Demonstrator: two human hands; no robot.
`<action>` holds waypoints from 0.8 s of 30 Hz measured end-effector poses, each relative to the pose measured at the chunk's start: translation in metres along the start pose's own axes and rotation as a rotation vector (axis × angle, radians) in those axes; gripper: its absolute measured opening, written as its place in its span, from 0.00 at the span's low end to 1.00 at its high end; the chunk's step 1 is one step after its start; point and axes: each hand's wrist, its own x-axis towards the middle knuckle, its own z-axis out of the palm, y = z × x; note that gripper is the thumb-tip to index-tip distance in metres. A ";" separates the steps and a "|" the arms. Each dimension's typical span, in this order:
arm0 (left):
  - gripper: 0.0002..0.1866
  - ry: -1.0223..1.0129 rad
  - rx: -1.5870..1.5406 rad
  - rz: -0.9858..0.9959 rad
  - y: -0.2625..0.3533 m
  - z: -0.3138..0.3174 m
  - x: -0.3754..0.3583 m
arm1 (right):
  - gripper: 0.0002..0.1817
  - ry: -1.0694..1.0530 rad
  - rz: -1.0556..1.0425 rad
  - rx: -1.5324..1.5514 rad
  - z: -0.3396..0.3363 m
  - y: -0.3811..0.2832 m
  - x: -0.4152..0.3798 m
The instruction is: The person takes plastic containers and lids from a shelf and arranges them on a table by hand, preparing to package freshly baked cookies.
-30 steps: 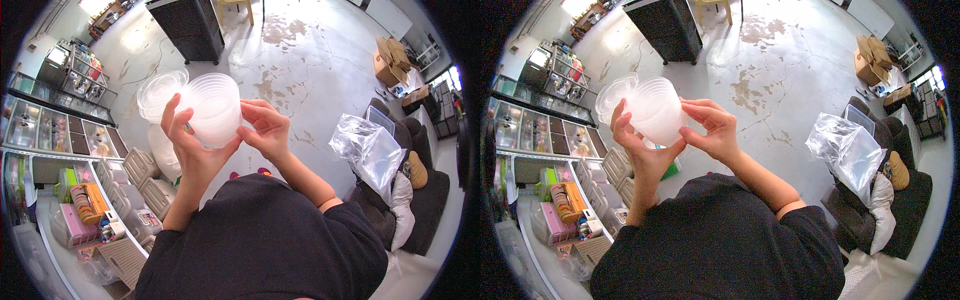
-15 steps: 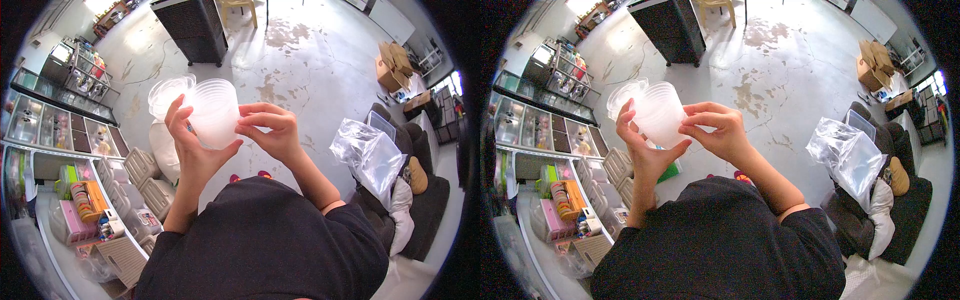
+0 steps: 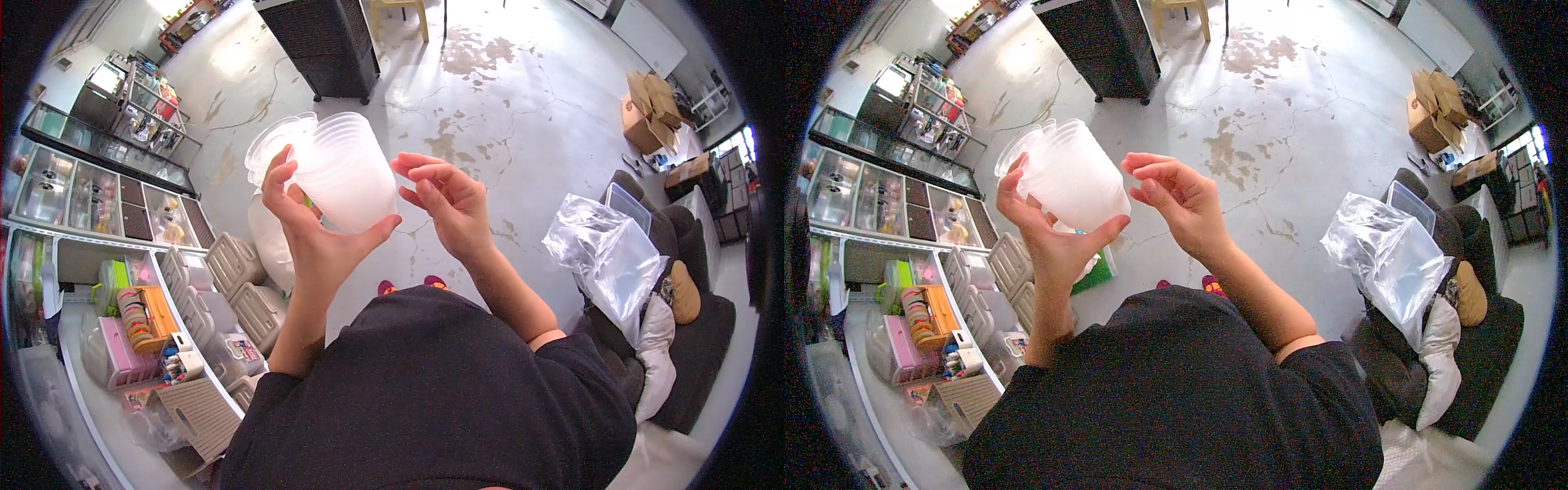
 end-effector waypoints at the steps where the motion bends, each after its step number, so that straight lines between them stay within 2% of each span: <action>1: 0.54 0.006 -0.010 -0.006 0.000 0.000 0.000 | 0.09 0.007 -0.004 -0.034 -0.003 0.002 -0.001; 6: 0.53 0.013 -0.035 0.031 -0.003 0.005 -0.001 | 0.08 -0.064 -0.052 -0.162 -0.005 0.002 -0.008; 8: 0.53 0.015 -0.036 0.037 -0.002 0.008 -0.001 | 0.09 -0.044 -0.051 -0.250 -0.001 0.001 -0.009; 16: 0.59 0.019 0.070 0.038 -0.002 0.009 -0.002 | 0.06 0.111 -0.045 -0.196 0.010 0.002 -0.011; 22: 0.56 0.014 0.079 -0.030 0.003 0.007 -0.001 | 0.07 0.122 -0.124 -0.310 0.012 0.005 -0.014; 24: 0.55 0.044 0.120 0.013 0.001 0.009 -0.002 | 0.07 0.124 -0.164 -0.322 0.017 0.004 -0.015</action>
